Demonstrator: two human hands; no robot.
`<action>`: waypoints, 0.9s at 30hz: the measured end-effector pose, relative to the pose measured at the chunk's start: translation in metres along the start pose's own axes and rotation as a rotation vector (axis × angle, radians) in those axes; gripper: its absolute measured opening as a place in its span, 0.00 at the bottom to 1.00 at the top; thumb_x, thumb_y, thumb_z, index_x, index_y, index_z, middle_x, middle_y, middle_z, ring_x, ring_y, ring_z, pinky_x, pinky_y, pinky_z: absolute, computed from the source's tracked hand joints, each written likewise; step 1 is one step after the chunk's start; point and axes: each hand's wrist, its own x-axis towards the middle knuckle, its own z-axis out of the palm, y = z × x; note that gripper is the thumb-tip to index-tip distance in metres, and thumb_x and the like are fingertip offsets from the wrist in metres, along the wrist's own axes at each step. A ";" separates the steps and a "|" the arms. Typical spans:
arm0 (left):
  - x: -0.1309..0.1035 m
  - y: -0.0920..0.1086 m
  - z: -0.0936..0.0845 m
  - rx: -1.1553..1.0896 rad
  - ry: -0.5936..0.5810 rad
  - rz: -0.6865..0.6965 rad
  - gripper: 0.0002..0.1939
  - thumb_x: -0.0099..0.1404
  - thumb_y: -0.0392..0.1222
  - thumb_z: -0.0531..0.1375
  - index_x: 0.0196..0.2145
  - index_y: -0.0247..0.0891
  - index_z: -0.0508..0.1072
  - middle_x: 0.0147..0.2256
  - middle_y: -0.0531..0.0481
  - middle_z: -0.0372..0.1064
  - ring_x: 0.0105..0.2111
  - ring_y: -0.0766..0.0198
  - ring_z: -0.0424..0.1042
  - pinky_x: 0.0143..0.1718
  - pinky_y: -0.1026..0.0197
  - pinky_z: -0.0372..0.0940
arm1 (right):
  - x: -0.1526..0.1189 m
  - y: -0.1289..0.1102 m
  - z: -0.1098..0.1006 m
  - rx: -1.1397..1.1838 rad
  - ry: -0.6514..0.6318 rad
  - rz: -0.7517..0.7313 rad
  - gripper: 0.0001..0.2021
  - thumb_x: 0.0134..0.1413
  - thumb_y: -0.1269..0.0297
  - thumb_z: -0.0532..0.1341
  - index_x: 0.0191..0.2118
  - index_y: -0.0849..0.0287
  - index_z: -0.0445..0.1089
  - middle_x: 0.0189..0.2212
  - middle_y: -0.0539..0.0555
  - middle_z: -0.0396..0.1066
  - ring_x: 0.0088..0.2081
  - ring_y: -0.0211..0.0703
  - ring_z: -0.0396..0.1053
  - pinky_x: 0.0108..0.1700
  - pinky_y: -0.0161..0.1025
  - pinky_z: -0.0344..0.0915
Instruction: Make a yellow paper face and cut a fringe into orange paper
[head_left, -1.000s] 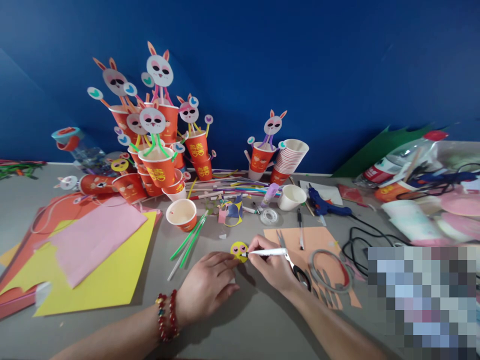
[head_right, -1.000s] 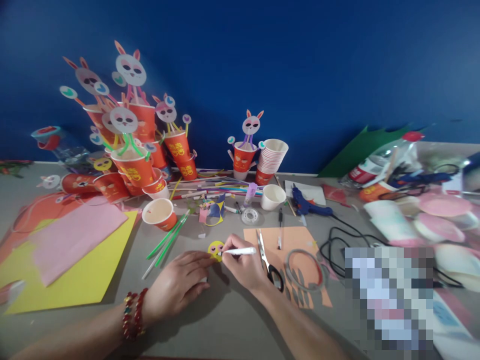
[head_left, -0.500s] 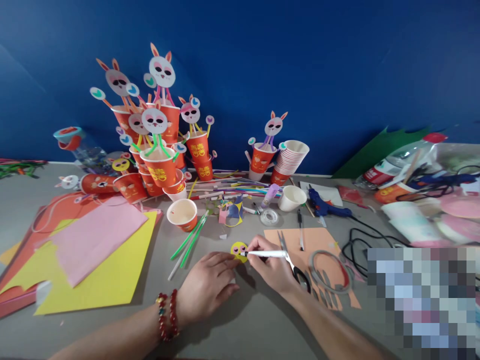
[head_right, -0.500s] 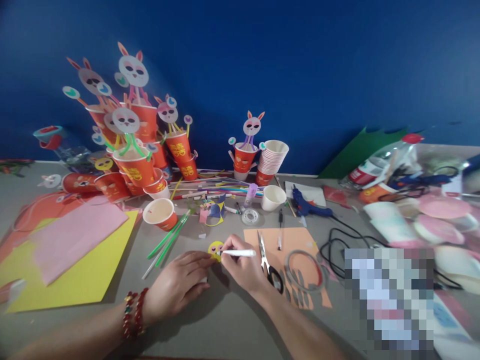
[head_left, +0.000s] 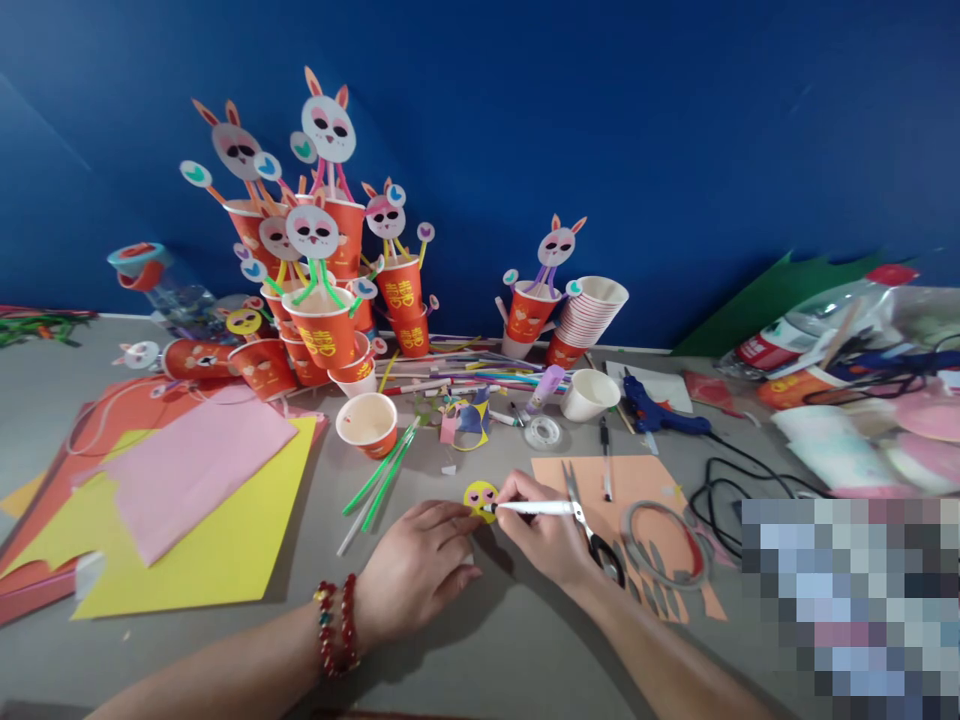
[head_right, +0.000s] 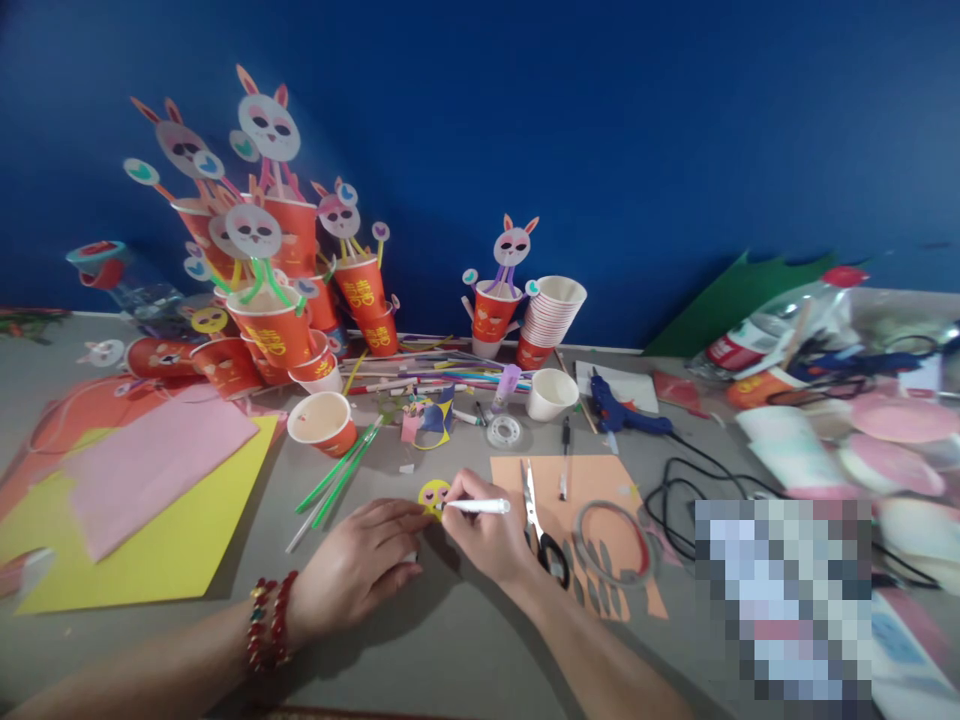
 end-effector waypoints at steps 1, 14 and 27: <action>0.000 0.000 0.000 0.001 0.001 0.000 0.08 0.70 0.40 0.54 0.37 0.36 0.71 0.49 0.46 0.74 0.52 0.54 0.69 0.53 0.50 0.65 | 0.000 0.000 0.000 -0.002 0.000 -0.001 0.05 0.51 0.70 0.56 0.26 0.58 0.64 0.20 0.45 0.63 0.22 0.34 0.56 0.24 0.31 0.51; -0.002 -0.001 0.002 -0.007 -0.002 -0.001 0.08 0.70 0.41 0.54 0.37 0.37 0.71 0.50 0.46 0.74 0.53 0.53 0.69 0.54 0.49 0.65 | -0.001 0.000 0.000 0.012 -0.002 0.021 0.05 0.52 0.69 0.57 0.26 0.58 0.64 0.19 0.45 0.62 0.21 0.34 0.55 0.24 0.31 0.51; -0.002 -0.002 -0.005 -0.189 0.131 -0.048 0.10 0.71 0.42 0.54 0.45 0.38 0.71 0.44 0.44 0.75 0.50 0.56 0.70 0.51 0.52 0.66 | -0.027 -0.007 -0.009 0.192 0.002 -0.101 0.02 0.53 0.68 0.58 0.30 0.56 0.65 0.20 0.46 0.62 0.20 0.36 0.58 0.23 0.33 0.55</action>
